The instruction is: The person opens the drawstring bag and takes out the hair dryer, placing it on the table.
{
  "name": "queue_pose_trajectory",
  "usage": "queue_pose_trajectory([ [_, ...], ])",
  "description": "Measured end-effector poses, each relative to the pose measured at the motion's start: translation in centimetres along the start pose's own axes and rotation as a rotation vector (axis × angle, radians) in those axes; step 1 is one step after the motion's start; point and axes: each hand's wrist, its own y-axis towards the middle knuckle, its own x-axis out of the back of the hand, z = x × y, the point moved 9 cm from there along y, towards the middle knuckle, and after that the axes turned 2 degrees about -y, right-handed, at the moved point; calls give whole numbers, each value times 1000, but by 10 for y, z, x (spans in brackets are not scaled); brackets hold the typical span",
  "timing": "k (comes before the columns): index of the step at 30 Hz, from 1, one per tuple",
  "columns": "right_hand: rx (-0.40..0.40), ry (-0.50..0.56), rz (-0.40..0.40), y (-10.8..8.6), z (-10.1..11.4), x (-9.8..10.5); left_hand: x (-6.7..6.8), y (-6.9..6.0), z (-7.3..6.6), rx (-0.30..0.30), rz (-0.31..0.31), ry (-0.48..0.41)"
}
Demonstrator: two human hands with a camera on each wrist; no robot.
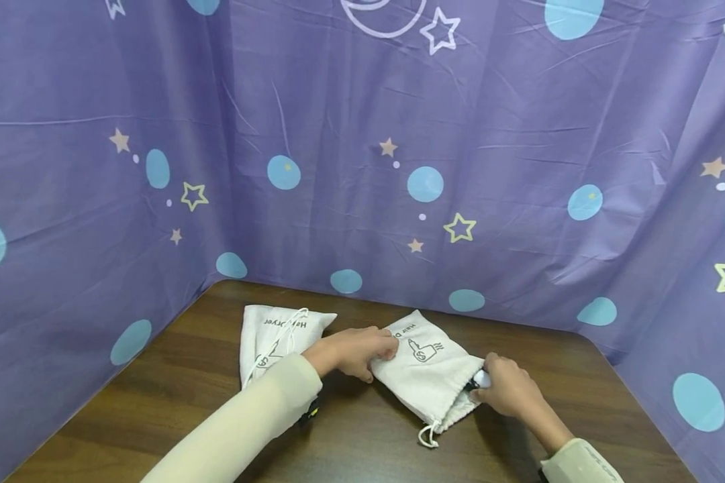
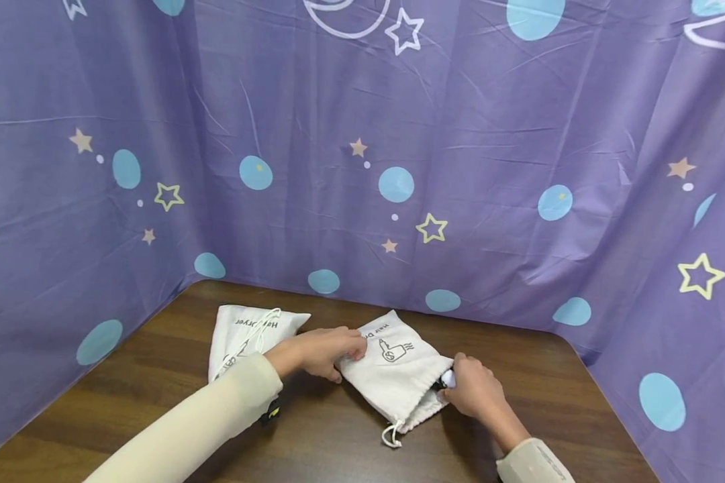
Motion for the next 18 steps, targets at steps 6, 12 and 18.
queue_pose_trajectory([
  [6, 86, -29, -9, 1, 8, 0, 0, 5, -22, -90, -6, 22],
  [12, 222, -26, -46, -4, 17, -1, -3, 6, -22, -98, 5, 3],
  [18, 247, 47, -36, -5, 15, -2, 2, 2, -22, -132, -9, -8],
])
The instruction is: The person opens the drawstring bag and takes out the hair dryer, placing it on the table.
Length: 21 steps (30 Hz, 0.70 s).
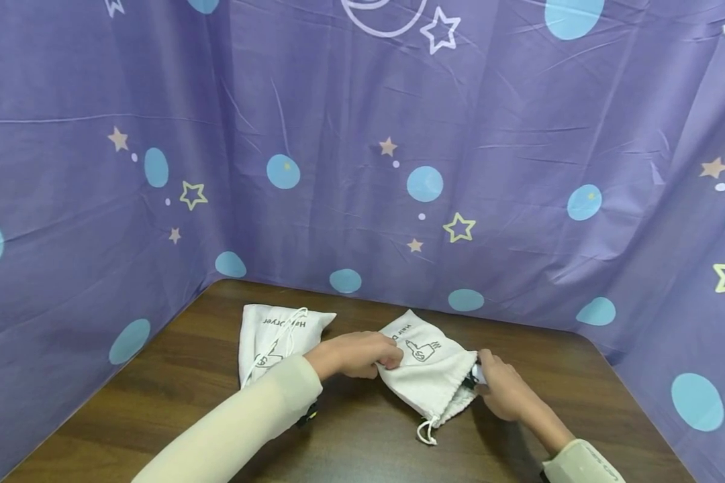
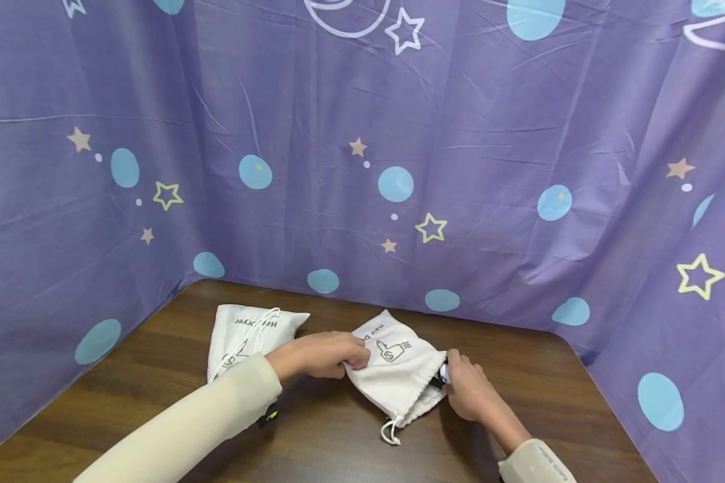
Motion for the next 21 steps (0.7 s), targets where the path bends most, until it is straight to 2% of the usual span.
queue_pose_trajectory([
  [6, 5, 59, 29, -2, -7, -2, 5, -7, 8, -25, -36, -22],
  [13, 55, 79, 29, -8, -7, -1, 8, -13, 19, 23, -40, -31],
  [19, 66, 60, 18, -7, -4, 0, 8, -12, 8, 56, -25, 18],
  [21, 67, 61, 13, -6, -3, 1, 9, -12, 0, 41, -24, 38],
])
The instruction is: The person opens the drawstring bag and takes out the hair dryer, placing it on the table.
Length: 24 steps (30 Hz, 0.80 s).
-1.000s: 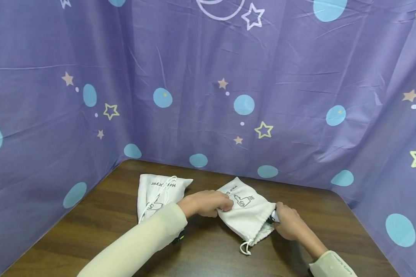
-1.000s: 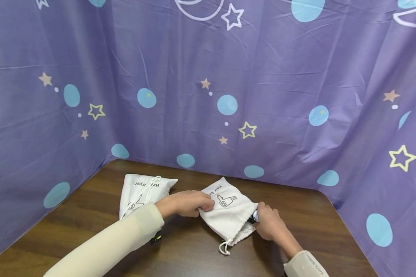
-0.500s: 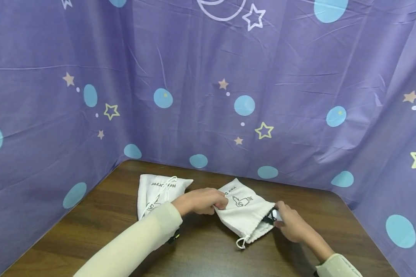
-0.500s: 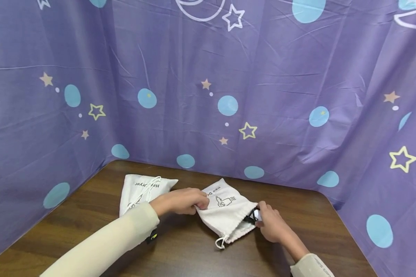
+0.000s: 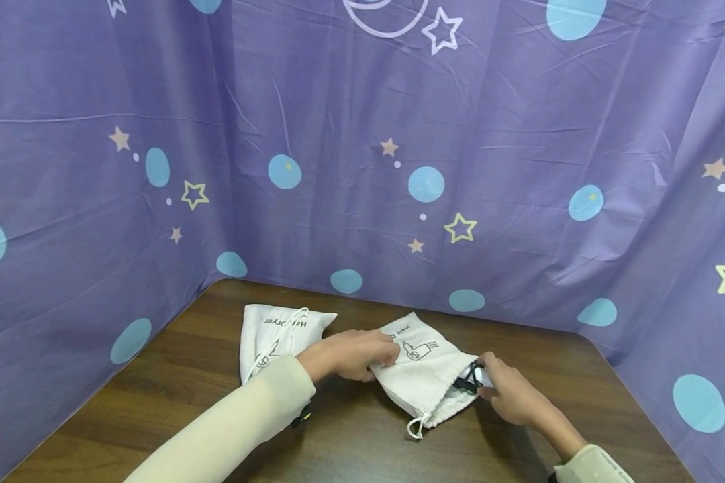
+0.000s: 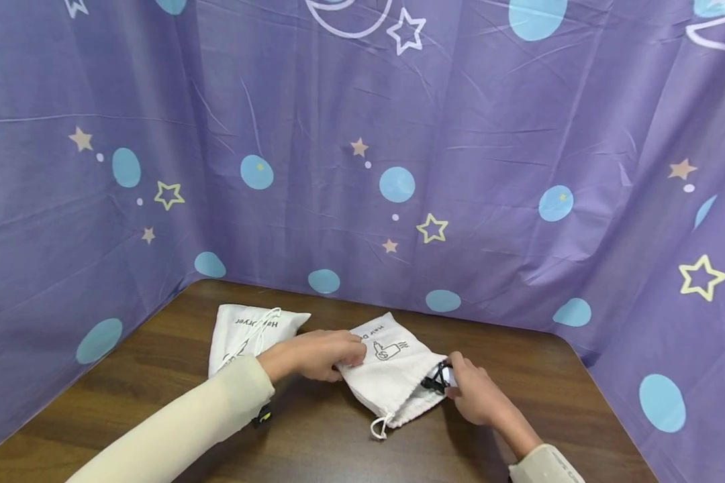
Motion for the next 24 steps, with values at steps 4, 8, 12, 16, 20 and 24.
queue_pose_trajectory([
  [4, 5, -3, -10, 1, 3, 2, 0, 2, -15, -58, 11, 25],
  [8, 22, 2, -21, 0, 5, 4, -2, 0, -17, -71, 21, 47],
  [12, 36, 18, -21, -1, 5, 4, -4, -4, -12, -73, 11, 57],
  [16, 49, 38, -25, 0, 5, 5, -2, -7, -6, -88, -9, 37],
  [20, 61, 50, -22, 0, 7, 6, -2, -10, 2, -82, -20, 20],
  [24, 89, 50, -16, -3, 7, 4, -2, -13, 7, -74, -24, 3],
])
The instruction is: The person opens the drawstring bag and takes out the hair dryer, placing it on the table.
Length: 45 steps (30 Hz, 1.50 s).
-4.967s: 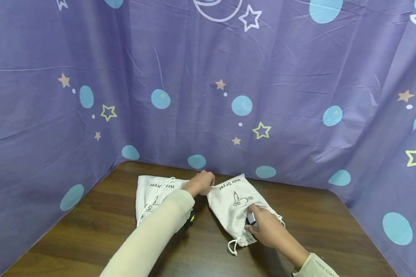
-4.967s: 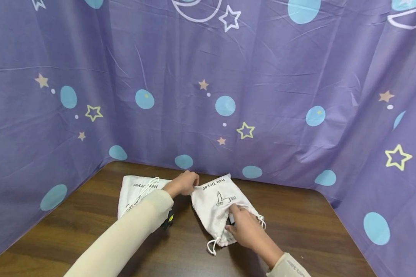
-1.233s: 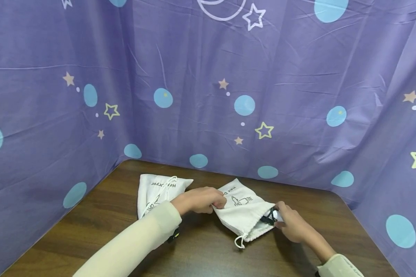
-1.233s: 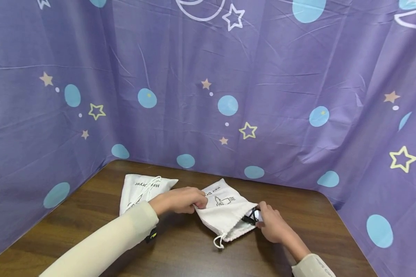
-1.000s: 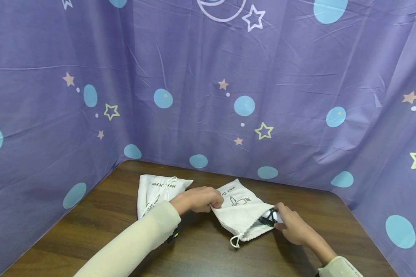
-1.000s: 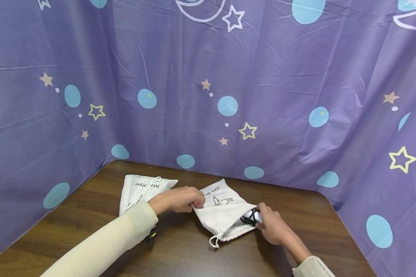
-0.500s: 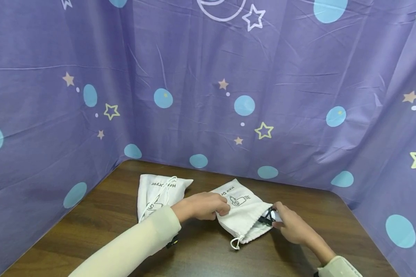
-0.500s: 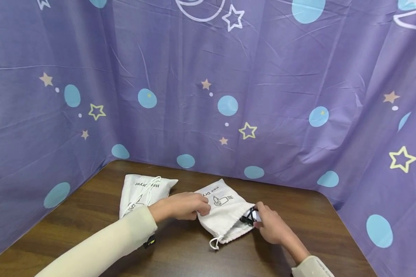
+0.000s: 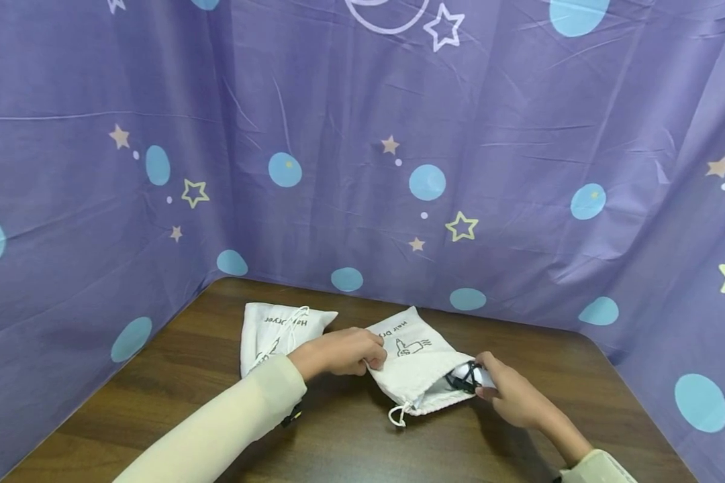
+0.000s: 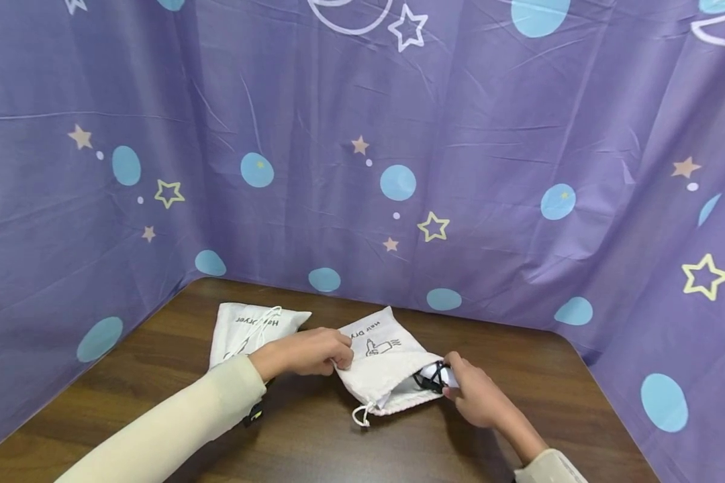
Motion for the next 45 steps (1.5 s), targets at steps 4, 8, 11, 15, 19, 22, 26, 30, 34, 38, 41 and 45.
queue_pose_trajectory([
  [4, 41, -6, 20, -5, 0, -1, -2, -2, 1, -9, 8, 5],
  [8, 41, 33, 79, -11, -3, -4, -2, -2, 1, -25, 10, 23],
  [11, 46, 49, 94, -12, -5, -4, 0, -1, -1, -27, 14, 28],
  [15, 72, 14, 61, -12, -3, -1, -3, 2, -4, 7, 46, 28],
  [19, 93, -26, 23, -13, -1, 3, -1, 6, -7, 70, 80, 16],
  [22, 102, -47, -8, -13, 1, 7, 5, 11, -9, 101, 87, -12],
  [26, 98, -55, -19, -11, 3, 9, 12, 22, -10, 109, 89, -53],
  [30, 71, -70, -18, -11, 4, 9, 14, 33, -4, 137, 72, -52],
  [34, 58, -90, -34, -11, 8, 10, 17, 44, 2, 166, 34, -24],
  [38, 64, -112, -51, -10, 11, 11, 18, 52, 6, 181, 15, -28],
  [41, 74, -130, -58, -9, 12, 10, 18, 57, 9, 187, 3, -28],
  [45, 81, -136, -59, -8, 12, 10, 18, 62, 14, 201, -20, -7],
])
